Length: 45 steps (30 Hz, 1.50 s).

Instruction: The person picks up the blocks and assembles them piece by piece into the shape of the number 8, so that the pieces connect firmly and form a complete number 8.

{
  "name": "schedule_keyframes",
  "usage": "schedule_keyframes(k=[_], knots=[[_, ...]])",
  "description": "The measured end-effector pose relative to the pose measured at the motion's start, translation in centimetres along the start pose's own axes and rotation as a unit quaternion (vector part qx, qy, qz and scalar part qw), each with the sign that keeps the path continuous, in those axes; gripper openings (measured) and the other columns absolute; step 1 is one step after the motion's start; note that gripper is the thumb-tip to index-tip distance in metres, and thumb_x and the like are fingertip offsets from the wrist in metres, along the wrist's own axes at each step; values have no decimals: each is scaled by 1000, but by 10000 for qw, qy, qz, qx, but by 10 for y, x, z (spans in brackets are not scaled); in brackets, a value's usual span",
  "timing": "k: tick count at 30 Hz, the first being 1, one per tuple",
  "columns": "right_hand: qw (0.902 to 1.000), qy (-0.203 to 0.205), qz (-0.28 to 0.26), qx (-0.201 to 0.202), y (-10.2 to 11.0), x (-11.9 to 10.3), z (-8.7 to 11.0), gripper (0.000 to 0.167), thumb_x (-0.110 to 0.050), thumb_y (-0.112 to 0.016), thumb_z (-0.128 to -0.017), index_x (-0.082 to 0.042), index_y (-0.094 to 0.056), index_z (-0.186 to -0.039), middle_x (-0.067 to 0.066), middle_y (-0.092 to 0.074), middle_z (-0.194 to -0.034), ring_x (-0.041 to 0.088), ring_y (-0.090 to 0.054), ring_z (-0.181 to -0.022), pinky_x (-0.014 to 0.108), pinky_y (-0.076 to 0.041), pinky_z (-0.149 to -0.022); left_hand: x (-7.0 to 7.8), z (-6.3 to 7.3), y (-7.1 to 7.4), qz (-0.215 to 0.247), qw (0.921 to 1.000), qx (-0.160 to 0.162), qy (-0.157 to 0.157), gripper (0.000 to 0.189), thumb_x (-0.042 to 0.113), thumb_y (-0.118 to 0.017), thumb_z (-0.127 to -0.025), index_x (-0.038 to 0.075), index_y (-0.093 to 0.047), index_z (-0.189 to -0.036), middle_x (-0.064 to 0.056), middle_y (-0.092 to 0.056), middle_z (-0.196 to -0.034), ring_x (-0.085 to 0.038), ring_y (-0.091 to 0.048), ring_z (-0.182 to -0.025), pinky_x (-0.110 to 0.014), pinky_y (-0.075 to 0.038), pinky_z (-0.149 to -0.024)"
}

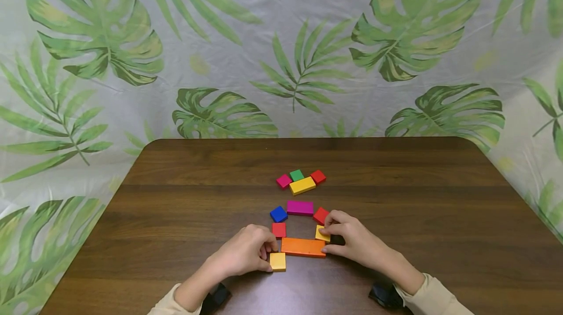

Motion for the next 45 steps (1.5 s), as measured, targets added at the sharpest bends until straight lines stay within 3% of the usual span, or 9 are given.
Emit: schedule_keyframes(k=[6,11,22,28,35,40,45], knots=[[10000,14,0,23,0,0,0,23,-24,-79,-73,-10,-73,-91,-4,-53,-91,4,-47,-81,16,-47,-69,-2,0,6,65,9999,-36,119,24,4,-82,-65,2,-68,-85,-5,-63,-78,-1,-53,-61,-12,-46,-58],[10000,45,2,45,2,0,0,22,-23,-79,-73,-10,-72,-89,-4,-53,-90,4,-47,-81,16,-46,-68,-6,-1,16,121,9997,162,140,23,5,-82,-66,2,-68,-84,-6,-62,-78,-3,-53,-62,-14,-46,-59],[10000,-30,-30,-13,2,0,2,22,-25,-78,-74,-11,-72,-90,-5,-53,-91,3,-47,-82,16,-48,-70,-44,-21,44,187,9942,908,537,21,7,-78,-73,0,-68,-90,-7,-65,-76,-6,-55,-65,-15,-47,-61],[9999,-101,-62,-101,1,-1,1,23,-27,-77,-76,-11,-72,-91,-5,-53,-92,4,-47,-83,17,-48,-70,-51,-44,52,-54,9895,1248,725,17,9,-75,-77,2,-69,-91,-6,-68,-79,-9,-58,-69,-20,-49,-64],[9999,-73,-84,-32,0,-1,2,22,-26,-77,-75,-10,-72,-91,-5,-54,-91,4,-47,-83,16,-47,-70,-54,-83,52,-425,9827,1295,1253,20,15,-73,-80,7,-70,-98,-5,-69,-88,-13,-61,-75,-27,-51,-69],[9999,-73,-59,-39,-1,0,2,22,-26,-77,-76,-10,-73,-92,-5,-54,-92,4,-48,-83,17,-48,-71,-57,-106,51,-456,9845,1221,1170,30,11,-74,-79,8,-68,-109,-8,-67,-101,-16,-63,-81,-30,-53,-72],[9999,-81,-45,-54,1,0,2,23,-26,-77,-76,-10,-73,-92,-5,-54,-92,4,-47,-84,17,-47,-71,-59,-119,49,-517,9878,1081,992,35,7,-75,-77,8,-69,-112,-10,-67,-107,-18,-65,-83,-29,-54,-73]])
Point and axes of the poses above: each hand's wrist, its own z-axis away from the middle knuckle, its own y-axis out of the back of the hand, x = y × z, the point moved 3 cm from there along -z, towards the middle knuckle
